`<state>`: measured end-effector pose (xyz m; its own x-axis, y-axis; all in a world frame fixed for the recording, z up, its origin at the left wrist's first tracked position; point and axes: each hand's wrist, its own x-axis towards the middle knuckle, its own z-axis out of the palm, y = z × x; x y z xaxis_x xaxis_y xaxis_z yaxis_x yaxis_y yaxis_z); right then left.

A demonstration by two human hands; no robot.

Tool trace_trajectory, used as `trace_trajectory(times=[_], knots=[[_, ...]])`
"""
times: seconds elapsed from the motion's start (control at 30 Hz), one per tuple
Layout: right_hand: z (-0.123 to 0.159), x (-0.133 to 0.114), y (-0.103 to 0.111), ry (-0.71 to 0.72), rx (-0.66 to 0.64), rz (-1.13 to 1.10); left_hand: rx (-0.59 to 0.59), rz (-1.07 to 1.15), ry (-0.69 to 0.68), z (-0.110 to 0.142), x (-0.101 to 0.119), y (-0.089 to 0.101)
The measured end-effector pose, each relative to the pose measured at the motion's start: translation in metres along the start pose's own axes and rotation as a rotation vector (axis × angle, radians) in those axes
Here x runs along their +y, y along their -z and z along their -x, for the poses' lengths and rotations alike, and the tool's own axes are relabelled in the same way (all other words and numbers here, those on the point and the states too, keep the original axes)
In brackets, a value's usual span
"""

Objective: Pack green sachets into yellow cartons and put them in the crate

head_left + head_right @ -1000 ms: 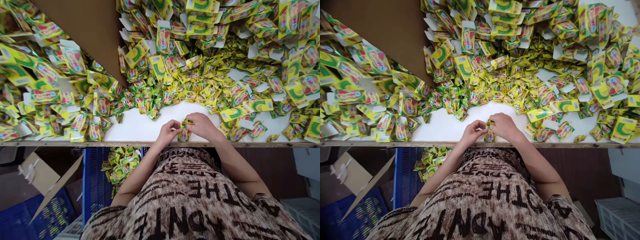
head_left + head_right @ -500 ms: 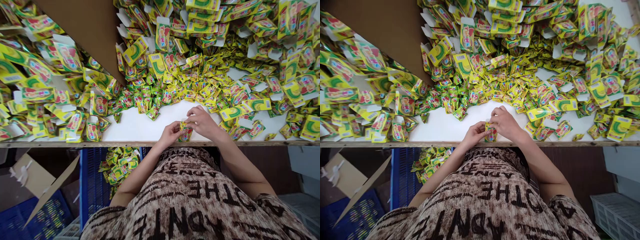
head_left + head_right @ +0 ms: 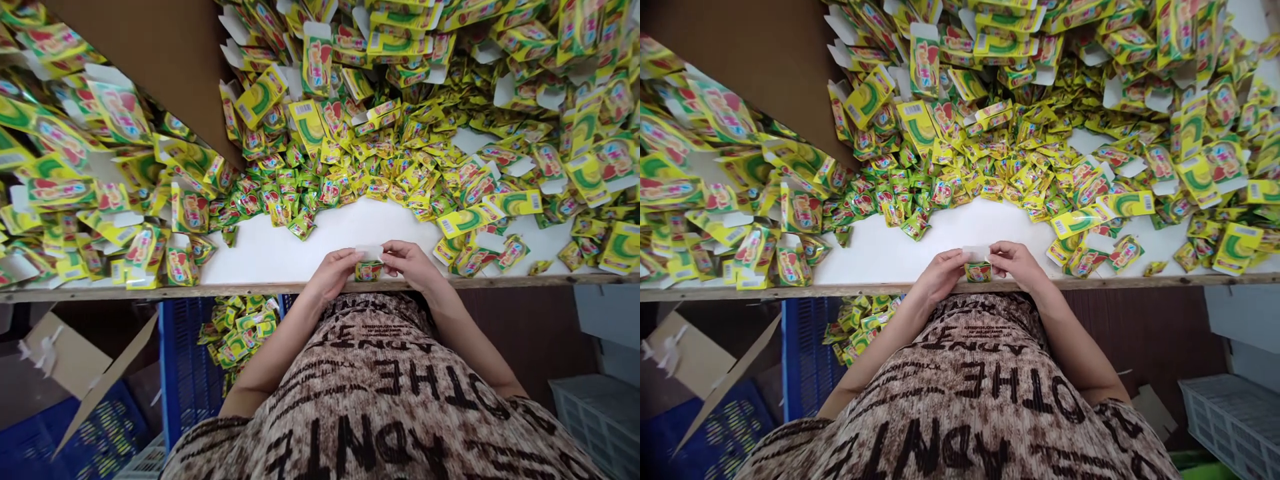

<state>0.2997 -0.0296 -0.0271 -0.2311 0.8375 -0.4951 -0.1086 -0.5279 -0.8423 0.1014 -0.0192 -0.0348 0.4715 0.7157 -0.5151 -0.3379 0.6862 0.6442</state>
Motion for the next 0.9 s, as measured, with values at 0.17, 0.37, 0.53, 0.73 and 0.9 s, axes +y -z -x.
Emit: trace_trajectory(times=[0.17,0.37,0.53,0.73,0.9], knots=[[-0.013,-0.005,-0.017,0.225,0.197,0.252,0.056,0.079,0.013,-0.009,0.005,-0.006],[-0.021,-0.004,-0.013,0.250,0.186,0.156,0.313,-0.168,-0.275,-0.014,0.000,-0.004],[-0.021,-0.002,-0.008,0.140,0.149,0.007,0.320,-0.278,-0.307,-0.018,-0.002,-0.004],[-0.019,0.000,-0.007,0.220,0.197,0.077,0.231,-0.423,-0.417,-0.020,-0.004,0.000],[-0.006,0.007,-0.010,0.377,0.237,0.250,0.165,-0.674,-0.647,-0.013,-0.003,0.006]])
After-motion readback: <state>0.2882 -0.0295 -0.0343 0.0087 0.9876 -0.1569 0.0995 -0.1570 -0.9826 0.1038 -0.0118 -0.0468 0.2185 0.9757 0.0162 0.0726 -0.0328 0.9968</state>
